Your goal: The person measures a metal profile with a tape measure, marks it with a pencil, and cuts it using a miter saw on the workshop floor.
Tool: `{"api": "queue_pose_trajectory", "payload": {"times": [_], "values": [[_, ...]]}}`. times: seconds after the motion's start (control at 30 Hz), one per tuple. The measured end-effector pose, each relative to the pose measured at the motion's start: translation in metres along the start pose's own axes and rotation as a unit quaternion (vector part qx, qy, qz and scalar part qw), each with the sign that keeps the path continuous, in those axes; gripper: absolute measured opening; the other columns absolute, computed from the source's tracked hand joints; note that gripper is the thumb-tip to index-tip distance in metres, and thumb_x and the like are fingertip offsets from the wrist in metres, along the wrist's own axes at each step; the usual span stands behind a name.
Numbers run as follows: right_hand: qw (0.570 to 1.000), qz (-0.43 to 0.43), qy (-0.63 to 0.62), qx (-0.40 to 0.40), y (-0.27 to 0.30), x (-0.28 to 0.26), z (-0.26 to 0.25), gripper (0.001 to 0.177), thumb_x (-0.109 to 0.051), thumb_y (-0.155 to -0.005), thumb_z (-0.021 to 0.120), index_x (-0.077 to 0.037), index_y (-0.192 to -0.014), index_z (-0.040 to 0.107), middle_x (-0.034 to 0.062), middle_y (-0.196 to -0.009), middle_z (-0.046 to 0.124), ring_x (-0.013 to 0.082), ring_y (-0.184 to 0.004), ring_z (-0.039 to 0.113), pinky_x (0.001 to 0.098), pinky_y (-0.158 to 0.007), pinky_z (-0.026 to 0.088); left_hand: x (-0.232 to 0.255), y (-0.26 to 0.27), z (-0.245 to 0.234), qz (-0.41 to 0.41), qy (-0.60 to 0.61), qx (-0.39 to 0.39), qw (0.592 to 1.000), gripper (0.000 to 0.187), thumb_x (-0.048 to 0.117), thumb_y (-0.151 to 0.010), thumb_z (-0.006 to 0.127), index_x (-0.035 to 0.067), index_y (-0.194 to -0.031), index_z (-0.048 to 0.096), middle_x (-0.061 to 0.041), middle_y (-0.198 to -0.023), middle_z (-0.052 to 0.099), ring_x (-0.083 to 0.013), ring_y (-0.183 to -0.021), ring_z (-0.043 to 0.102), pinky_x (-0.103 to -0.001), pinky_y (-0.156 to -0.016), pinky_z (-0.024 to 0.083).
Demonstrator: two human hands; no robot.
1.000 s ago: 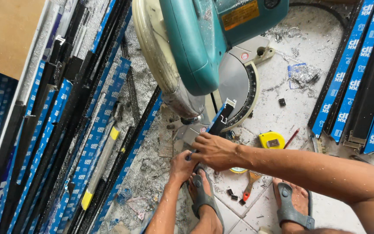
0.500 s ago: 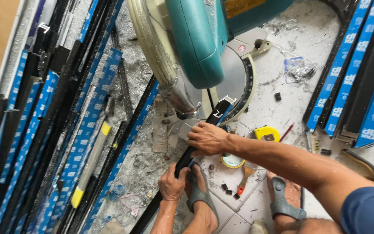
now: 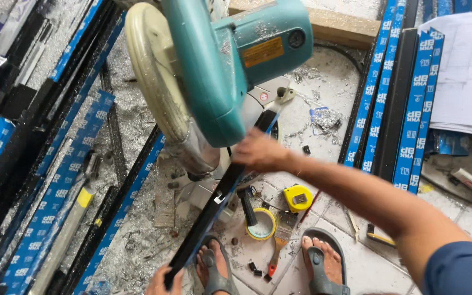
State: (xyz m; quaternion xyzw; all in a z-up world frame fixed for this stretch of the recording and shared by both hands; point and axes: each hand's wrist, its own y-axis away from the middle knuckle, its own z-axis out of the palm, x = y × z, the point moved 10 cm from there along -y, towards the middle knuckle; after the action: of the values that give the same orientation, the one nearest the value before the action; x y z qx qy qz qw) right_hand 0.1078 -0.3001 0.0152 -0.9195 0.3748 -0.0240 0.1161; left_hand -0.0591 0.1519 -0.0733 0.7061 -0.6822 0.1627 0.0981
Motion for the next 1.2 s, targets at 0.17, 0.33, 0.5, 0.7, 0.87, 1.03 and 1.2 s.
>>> {"api": "queue_pose_trajectory", "payload": {"times": [0.17, 0.33, 0.5, 0.7, 0.87, 1.03, 1.2], "values": [[0.975, 0.207, 0.062, -0.042, 0.052, 0.151, -0.034, 0.035, -0.014, -0.100, 0.062, -0.034, -0.128, 0.058, 0.0060, -0.129, 0.058, 0.0332, -0.114, 0.057, 0.0554, -0.079, 0.063, 0.094, 0.046, 0.150, -0.057, -0.310, -0.275, 0.908, 0.036, 0.022, -0.105, 0.037, 0.026, -0.138, 0.051, -0.009, -0.141, 0.061, -0.0331, -0.130, 0.061, -0.044, -0.093, 0.058], [0.939, 0.300, 0.166, -0.023, 0.064, 0.163, -0.025, 0.072, -0.050, -0.073, 0.084, -0.031, -0.138, 0.060, 0.0074, -0.121, 0.066, 0.0300, -0.115, 0.059, 0.0547, -0.110, 0.034, 0.127, 0.025, 0.136, 0.011, -0.296, -0.088, 0.951, 0.022, 0.033, -0.099, 0.051, 0.024, -0.114, 0.064, -0.006, -0.111, 0.072, -0.0263, -0.106, 0.071, -0.039, -0.075, 0.058], [0.952, 0.297, 0.066, 0.034, 0.056, 0.118, -0.043, 0.074, -0.041, -0.075, 0.084, -0.027, -0.143, 0.059, 0.0141, -0.121, 0.068, 0.0360, -0.117, 0.060, 0.0560, -0.107, 0.039, 0.123, 0.033, 0.121, -0.029, -0.242, -0.026, 0.970, 0.037, 0.043, -0.100, 0.052, 0.019, -0.113, 0.076, -0.009, -0.112, 0.078, -0.0245, -0.113, 0.073, -0.036, -0.090, 0.054], [0.942, 0.322, -0.049, 0.076, 0.095, 0.062, -0.032, 0.070, -0.031, -0.082, 0.083, -0.022, -0.148, 0.059, 0.0167, -0.130, 0.062, 0.0372, -0.124, 0.056, 0.0517, -0.104, 0.041, 0.080, 0.000, -0.047, 0.176, -0.152, -0.001, 0.973, 0.055, 0.032, -0.076, 0.082, 0.015, -0.124, 0.061, -0.009, -0.123, 0.071, -0.0290, -0.105, 0.072, -0.042, -0.085, 0.055], [0.928, 0.369, -0.045, -0.016, 0.187, 0.028, 0.022, 0.027, -0.030, -0.090, 0.076, -0.028, -0.117, 0.071, -0.0050, -0.094, 0.064, 0.0197, -0.101, 0.066, 0.0372, -0.088, 0.051, 0.108, -0.019, -0.041, 0.249, -0.161, -0.023, 0.955, 0.078, 0.009, -0.062, 0.090, 0.013, -0.128, 0.048, -0.015, -0.126, 0.061, -0.0339, -0.085, 0.068, -0.047, -0.064, 0.053], [0.931, 0.325, -0.004, -0.167, 0.251, -0.048, 0.072, 0.018, -0.026, -0.076, 0.065, -0.028, -0.093, 0.064, -0.0039, -0.087, 0.065, 0.0215, -0.093, 0.067, 0.0364, -0.083, 0.051, 0.071, -0.043, -0.006, 0.055, -0.080, -0.325, 0.941, 0.074, 0.012, -0.077, 0.063, 0.017, -0.149, 0.045, -0.014, -0.138, 0.060, -0.0495, -0.100, 0.070, -0.059, -0.076, 0.057], [0.950, 0.277, 0.048, -0.136, 0.260, -0.071, 0.072, 0.016, -0.028, -0.076, 0.061, -0.022, -0.091, 0.057, -0.0018, -0.081, 0.064, 0.0199, -0.099, 0.066, 0.0364, -0.091, 0.050, 0.084, -0.047, -0.013, 0.091, -0.105, -0.112, 0.984, 0.055, 0.048, -0.079, 0.070, 0.015, -0.122, 0.059, -0.013, -0.103, 0.068, -0.0409, -0.090, 0.070, -0.055, -0.077, 0.055]]}}
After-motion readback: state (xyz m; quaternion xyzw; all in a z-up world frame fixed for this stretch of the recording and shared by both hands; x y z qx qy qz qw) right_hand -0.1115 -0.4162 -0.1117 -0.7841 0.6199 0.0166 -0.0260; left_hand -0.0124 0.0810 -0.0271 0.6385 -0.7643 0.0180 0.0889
